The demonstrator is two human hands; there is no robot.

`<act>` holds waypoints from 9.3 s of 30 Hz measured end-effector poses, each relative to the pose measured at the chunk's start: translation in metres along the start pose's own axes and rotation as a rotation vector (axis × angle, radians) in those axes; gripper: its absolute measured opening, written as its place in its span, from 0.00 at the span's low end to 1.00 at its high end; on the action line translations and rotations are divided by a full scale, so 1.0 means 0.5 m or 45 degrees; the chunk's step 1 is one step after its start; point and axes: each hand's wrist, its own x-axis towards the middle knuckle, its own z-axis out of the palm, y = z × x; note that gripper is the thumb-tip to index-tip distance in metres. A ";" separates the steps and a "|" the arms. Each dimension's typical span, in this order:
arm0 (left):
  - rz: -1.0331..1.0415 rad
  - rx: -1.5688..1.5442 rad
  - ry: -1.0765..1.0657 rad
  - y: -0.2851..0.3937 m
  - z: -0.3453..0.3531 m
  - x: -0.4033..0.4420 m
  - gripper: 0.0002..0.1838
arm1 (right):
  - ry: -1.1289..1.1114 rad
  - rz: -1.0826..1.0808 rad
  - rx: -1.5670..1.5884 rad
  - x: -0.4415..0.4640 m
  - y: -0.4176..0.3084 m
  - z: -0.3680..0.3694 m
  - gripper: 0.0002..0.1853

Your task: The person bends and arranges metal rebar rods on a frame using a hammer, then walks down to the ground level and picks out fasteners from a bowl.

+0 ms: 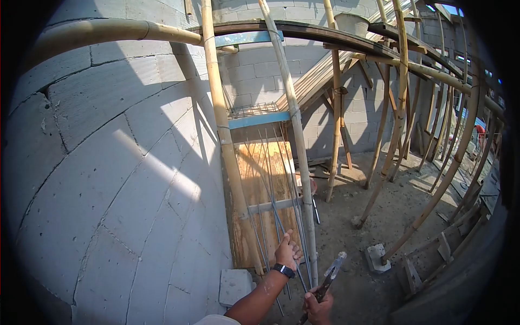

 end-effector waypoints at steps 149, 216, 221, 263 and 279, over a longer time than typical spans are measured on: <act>-0.324 -0.260 -0.212 0.019 -0.134 0.056 0.20 | 0.283 0.024 0.057 -0.045 0.176 -0.010 0.20; 1.465 2.602 -2.474 0.048 -0.085 -0.039 0.22 | 1.087 -0.678 0.345 -0.190 0.433 0.168 0.28; 1.570 2.427 -2.504 0.062 -0.085 -0.031 0.23 | 0.752 -0.304 0.538 -0.189 0.430 0.193 0.26; 1.642 2.410 -2.444 0.136 -0.007 -0.022 0.24 | 0.825 -0.891 0.292 -0.157 0.296 0.209 0.24; 1.640 2.355 -2.475 0.149 0.009 -0.016 0.23 | 0.677 -0.631 -0.173 -0.102 0.326 0.217 0.24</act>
